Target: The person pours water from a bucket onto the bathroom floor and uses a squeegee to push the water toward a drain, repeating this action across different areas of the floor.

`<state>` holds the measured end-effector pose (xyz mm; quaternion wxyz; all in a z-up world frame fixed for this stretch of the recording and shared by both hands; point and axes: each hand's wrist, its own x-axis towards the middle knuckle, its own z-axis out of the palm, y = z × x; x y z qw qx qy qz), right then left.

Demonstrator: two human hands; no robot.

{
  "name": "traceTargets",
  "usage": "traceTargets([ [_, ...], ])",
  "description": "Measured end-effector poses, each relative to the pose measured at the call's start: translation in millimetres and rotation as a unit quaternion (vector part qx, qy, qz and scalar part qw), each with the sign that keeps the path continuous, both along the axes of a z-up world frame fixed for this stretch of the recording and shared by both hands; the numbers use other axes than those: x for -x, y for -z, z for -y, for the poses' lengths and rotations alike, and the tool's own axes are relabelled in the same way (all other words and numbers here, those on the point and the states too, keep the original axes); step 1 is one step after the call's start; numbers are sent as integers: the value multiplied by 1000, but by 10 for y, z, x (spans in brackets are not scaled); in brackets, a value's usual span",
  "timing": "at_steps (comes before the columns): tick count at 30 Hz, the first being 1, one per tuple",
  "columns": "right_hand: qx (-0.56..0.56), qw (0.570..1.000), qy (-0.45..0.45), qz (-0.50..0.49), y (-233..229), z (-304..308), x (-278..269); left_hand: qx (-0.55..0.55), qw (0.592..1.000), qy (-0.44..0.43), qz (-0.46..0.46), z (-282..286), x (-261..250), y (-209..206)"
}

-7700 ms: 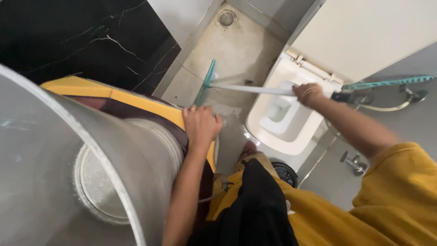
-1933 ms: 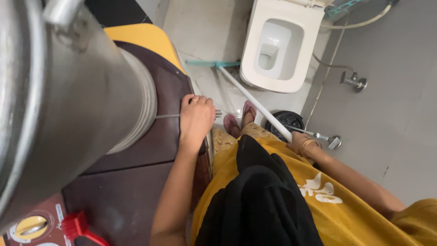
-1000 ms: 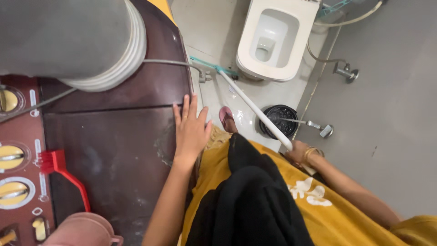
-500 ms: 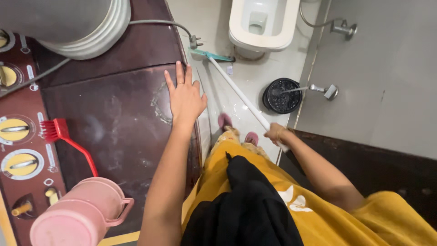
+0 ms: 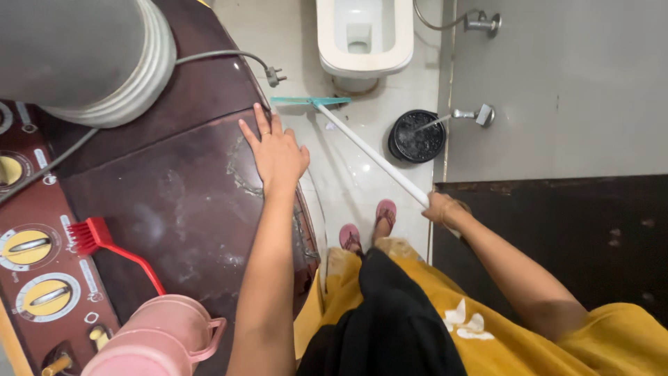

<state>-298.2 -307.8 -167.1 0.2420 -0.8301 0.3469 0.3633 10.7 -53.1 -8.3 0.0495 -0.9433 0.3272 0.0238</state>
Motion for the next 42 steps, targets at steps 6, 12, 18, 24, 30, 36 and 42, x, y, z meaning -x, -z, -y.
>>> traceTargets([
  [6,-27,991,10,-133,-74,-228,-744,-38,999,-10,-11,66,-46,-57],
  [12,44,993,-20,-109,386,-411,-4,-31,999,-14,-18,75,-51,-69],
  [18,71,989,-41,-125,-92,-250,925,-22,999,-20,-27,91,-80,-64],
  [24,170,955,-211,-120,-770,466,621,-27,999,-22,-25,95,-96,-70],
  [30,134,952,-240,-131,-905,1409,-628,-39,999,-28,-3,166,-76,34],
  [36,144,951,-253,-100,-261,1806,-1292,-23,1000,-21,6,49,-13,71],
  [42,72,954,-237,-169,-413,1852,-1037,-30,999,-16,13,11,-37,60],
])
